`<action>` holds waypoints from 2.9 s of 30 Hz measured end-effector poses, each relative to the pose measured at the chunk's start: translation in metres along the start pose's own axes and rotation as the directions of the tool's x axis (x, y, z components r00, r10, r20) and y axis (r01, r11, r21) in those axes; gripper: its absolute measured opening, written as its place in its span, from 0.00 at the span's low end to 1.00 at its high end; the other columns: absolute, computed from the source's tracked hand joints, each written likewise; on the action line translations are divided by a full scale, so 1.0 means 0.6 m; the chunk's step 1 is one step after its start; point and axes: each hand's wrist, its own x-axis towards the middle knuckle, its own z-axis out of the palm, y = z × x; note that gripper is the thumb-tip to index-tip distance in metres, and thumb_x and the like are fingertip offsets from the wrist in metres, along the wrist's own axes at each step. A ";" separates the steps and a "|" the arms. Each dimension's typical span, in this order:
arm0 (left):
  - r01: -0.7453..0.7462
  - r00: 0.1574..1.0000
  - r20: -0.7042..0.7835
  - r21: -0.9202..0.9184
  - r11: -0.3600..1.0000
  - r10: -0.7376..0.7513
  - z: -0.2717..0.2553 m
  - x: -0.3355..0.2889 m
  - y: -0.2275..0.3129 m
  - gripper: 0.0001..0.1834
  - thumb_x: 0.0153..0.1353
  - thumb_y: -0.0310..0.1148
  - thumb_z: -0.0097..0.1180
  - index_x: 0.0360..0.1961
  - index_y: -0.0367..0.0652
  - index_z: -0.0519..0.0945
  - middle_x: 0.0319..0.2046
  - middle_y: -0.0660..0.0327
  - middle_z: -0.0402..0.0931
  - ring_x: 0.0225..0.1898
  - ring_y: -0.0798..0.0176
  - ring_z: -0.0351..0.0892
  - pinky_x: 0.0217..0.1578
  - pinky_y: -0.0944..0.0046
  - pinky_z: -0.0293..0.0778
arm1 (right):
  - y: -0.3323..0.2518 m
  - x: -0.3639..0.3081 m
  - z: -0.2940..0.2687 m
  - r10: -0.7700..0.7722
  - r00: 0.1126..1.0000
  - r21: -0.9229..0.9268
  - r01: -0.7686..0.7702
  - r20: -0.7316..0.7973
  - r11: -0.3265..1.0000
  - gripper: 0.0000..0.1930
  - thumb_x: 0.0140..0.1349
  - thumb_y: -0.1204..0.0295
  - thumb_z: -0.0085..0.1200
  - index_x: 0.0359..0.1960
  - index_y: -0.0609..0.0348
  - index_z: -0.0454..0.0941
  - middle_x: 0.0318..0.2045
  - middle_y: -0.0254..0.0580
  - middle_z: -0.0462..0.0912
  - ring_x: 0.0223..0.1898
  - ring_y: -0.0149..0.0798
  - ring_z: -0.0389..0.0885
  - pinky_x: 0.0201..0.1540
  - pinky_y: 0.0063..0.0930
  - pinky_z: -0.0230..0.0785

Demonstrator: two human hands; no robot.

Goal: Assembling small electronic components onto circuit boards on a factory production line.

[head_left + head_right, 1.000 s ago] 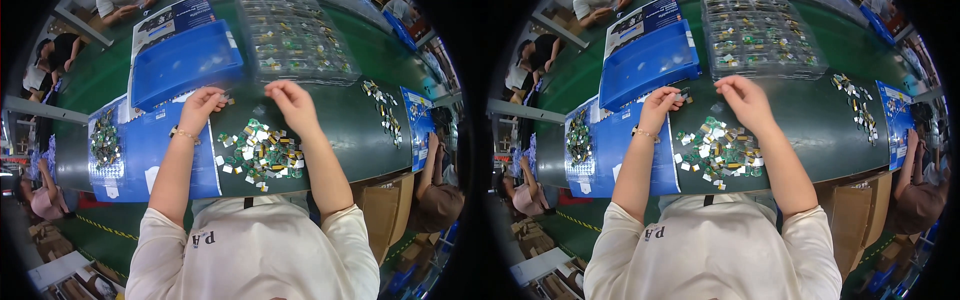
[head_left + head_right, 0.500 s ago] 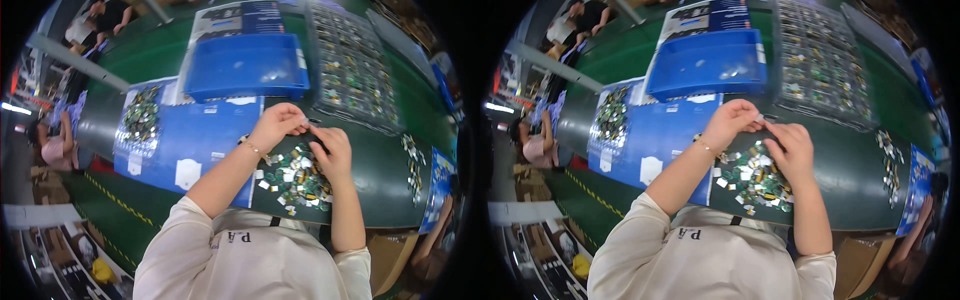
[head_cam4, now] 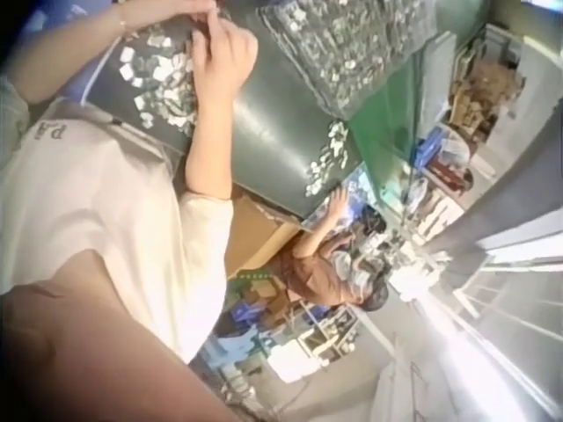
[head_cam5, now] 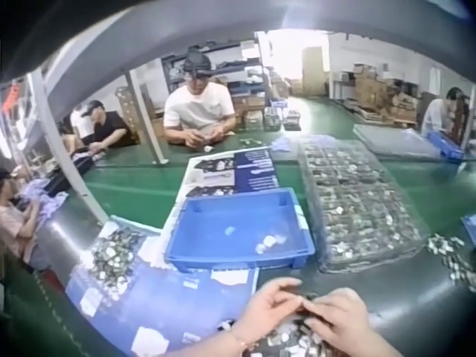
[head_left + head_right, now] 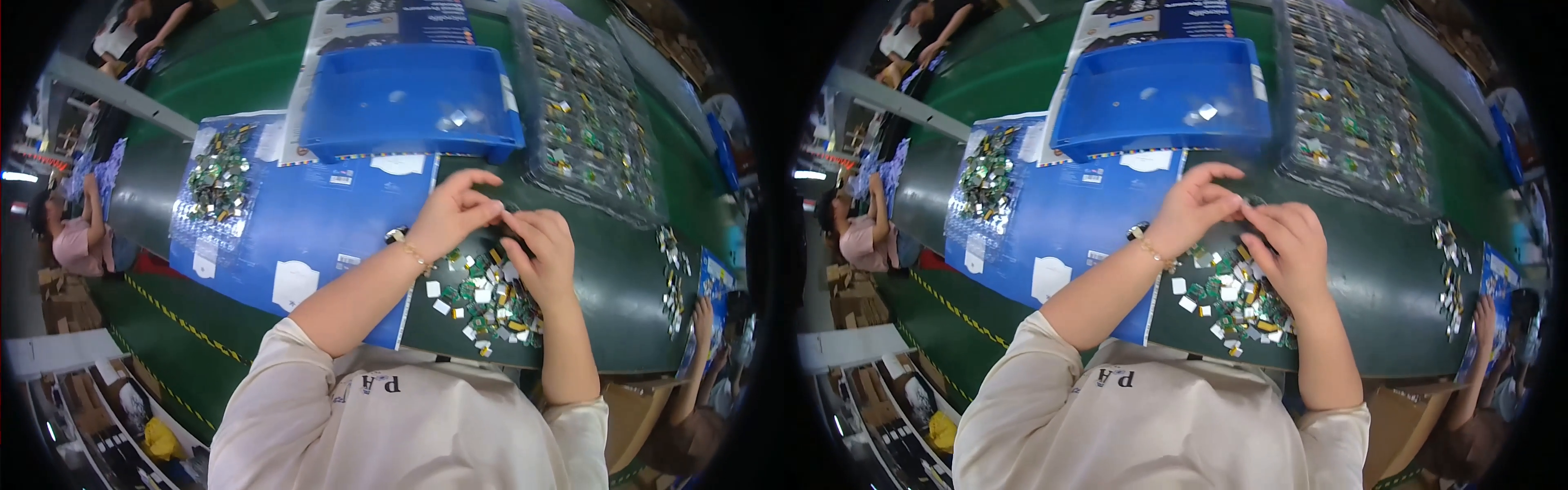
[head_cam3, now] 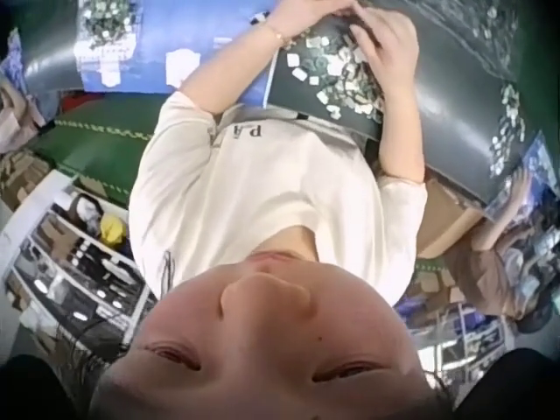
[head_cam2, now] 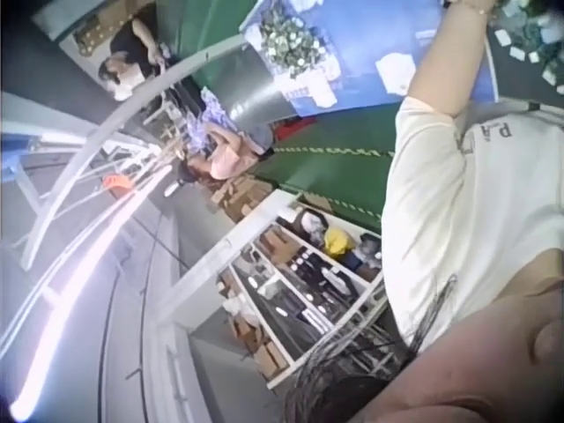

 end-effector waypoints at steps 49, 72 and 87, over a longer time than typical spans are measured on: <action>0.150 0.988 0.050 -0.123 0.981 -0.145 0.011 0.022 -0.006 0.06 0.64 0.28 0.51 0.40 0.38 0.74 0.35 0.59 0.81 0.38 0.68 0.80 0.40 0.70 0.74 | 0.050 0.152 0.049 0.134 0.984 -0.310 -0.092 0.119 0.946 0.14 0.57 0.71 0.55 0.46 0.51 0.80 0.41 0.41 0.82 0.55 0.48 0.71 0.57 0.39 0.64; 0.225 0.920 0.387 -0.395 0.890 -0.061 0.000 0.000 -0.009 0.10 0.66 0.30 0.47 0.42 0.36 0.75 0.35 0.57 0.78 0.36 0.64 0.80 0.39 0.66 0.78 | 0.026 -0.004 -0.012 0.354 0.890 0.414 -0.448 0.287 0.792 0.12 0.59 0.73 0.54 0.45 0.59 0.78 0.31 0.39 0.77 0.34 0.35 0.77 0.36 0.27 0.70; 0.146 0.986 0.115 -0.259 0.955 -0.120 0.012 0.002 -0.007 0.10 0.68 0.32 0.44 0.45 0.39 0.73 0.40 0.55 0.79 0.44 0.59 0.81 0.43 0.63 0.78 | 0.028 -0.017 -0.008 0.314 0.947 0.489 -0.244 -0.067 0.837 0.07 0.60 0.73 0.52 0.37 0.59 0.80 0.36 0.38 0.83 0.37 0.35 0.78 0.40 0.29 0.67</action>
